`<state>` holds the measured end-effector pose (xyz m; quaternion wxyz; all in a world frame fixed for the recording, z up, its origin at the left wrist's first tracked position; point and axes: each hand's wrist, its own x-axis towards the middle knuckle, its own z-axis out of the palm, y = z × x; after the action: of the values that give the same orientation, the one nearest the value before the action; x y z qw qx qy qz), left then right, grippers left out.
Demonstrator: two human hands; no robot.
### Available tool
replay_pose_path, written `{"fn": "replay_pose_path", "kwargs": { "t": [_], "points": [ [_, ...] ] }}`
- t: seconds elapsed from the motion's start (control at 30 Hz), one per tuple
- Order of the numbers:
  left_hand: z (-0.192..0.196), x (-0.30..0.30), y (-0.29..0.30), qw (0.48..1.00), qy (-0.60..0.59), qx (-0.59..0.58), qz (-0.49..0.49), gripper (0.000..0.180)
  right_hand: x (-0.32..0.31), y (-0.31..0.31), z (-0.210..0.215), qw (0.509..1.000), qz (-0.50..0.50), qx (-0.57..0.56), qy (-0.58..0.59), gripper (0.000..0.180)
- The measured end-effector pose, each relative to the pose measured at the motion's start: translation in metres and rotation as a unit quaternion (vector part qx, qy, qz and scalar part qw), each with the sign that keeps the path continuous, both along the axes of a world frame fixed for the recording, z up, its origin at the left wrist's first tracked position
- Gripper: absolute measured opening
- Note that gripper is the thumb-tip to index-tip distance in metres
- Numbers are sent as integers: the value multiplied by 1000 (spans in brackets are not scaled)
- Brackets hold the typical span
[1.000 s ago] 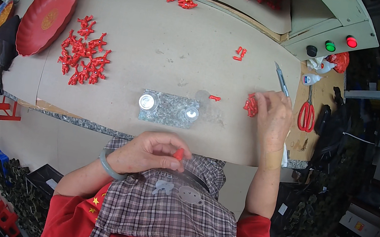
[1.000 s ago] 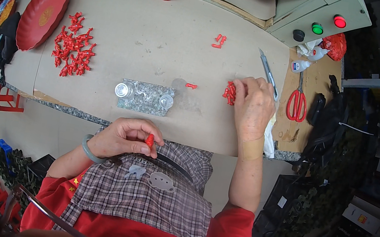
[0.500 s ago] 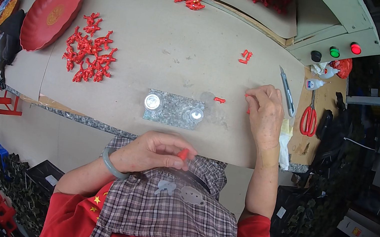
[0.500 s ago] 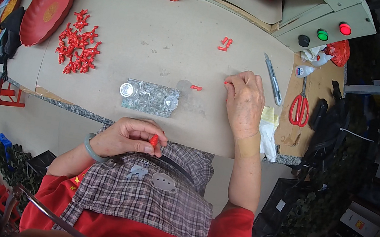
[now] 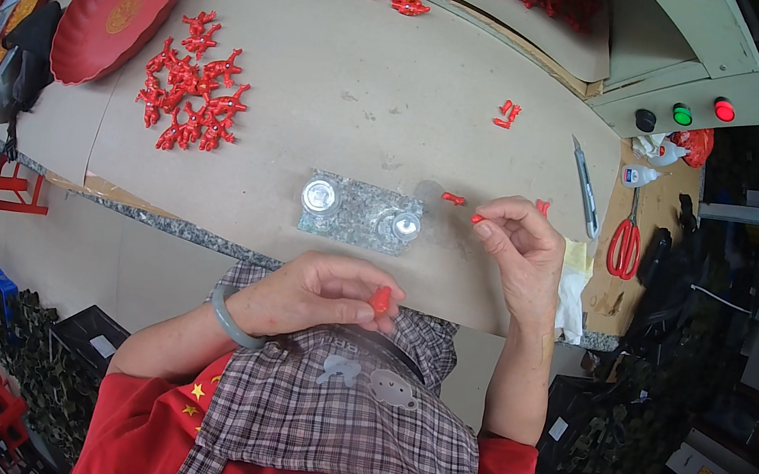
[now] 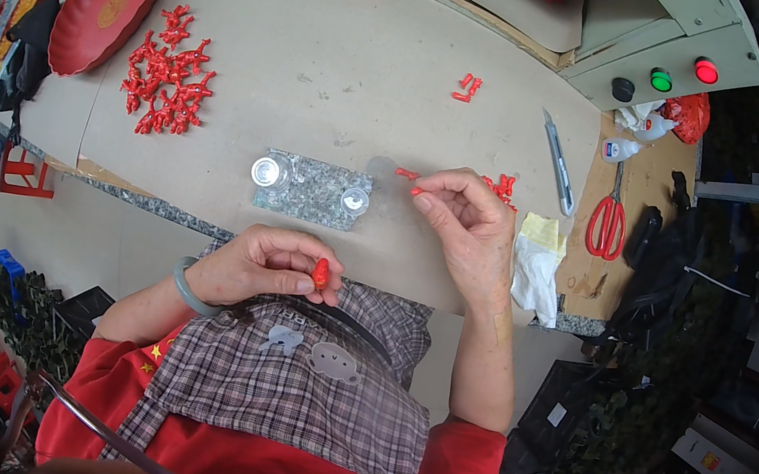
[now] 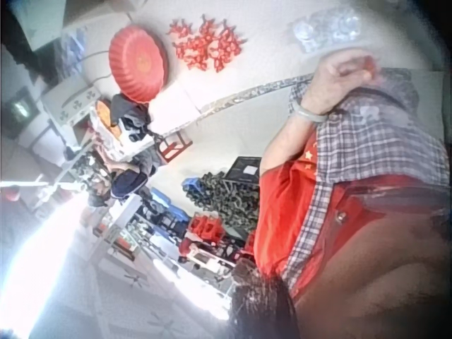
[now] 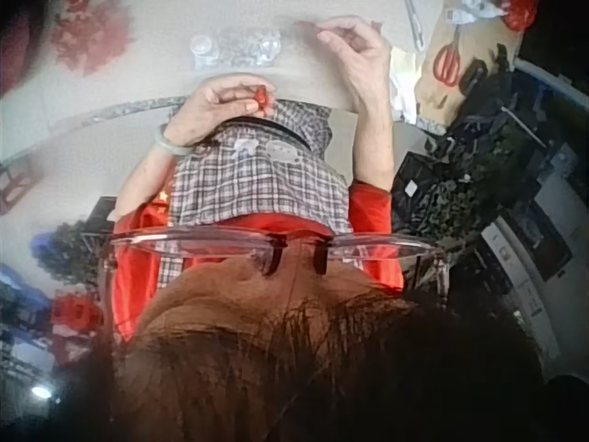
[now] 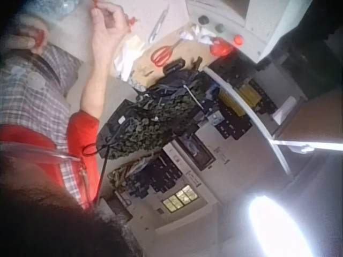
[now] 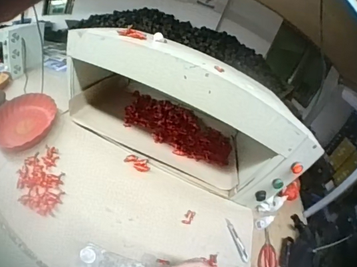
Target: The person assembles small red plastic components by hand at a workbench, using small pins to join the parts.
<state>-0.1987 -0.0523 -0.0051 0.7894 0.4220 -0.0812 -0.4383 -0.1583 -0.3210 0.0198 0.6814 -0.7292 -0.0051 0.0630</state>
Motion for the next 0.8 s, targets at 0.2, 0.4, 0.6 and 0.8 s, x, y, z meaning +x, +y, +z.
{"fn": "replay_pose_path", "kwargs": {
  "t": [0.2,0.4,0.6,0.8],
  "points": [
    [0,2,2,1000,-17,8,5,33,-9,16,-5,996,34,-79,-34,18],
    [2,0,2,1000,-5,5,3,35,-15,35,-4,952,40,-250,-173,19],
    [-4,-1,2,1000,-23,6,8,33,-16,39,-9,939,57,-275,-198,19],
    [-6,-2,2,1000,-12,5,17,32,-15,41,-11,928,60,-296,-219,18]
  ]
}}
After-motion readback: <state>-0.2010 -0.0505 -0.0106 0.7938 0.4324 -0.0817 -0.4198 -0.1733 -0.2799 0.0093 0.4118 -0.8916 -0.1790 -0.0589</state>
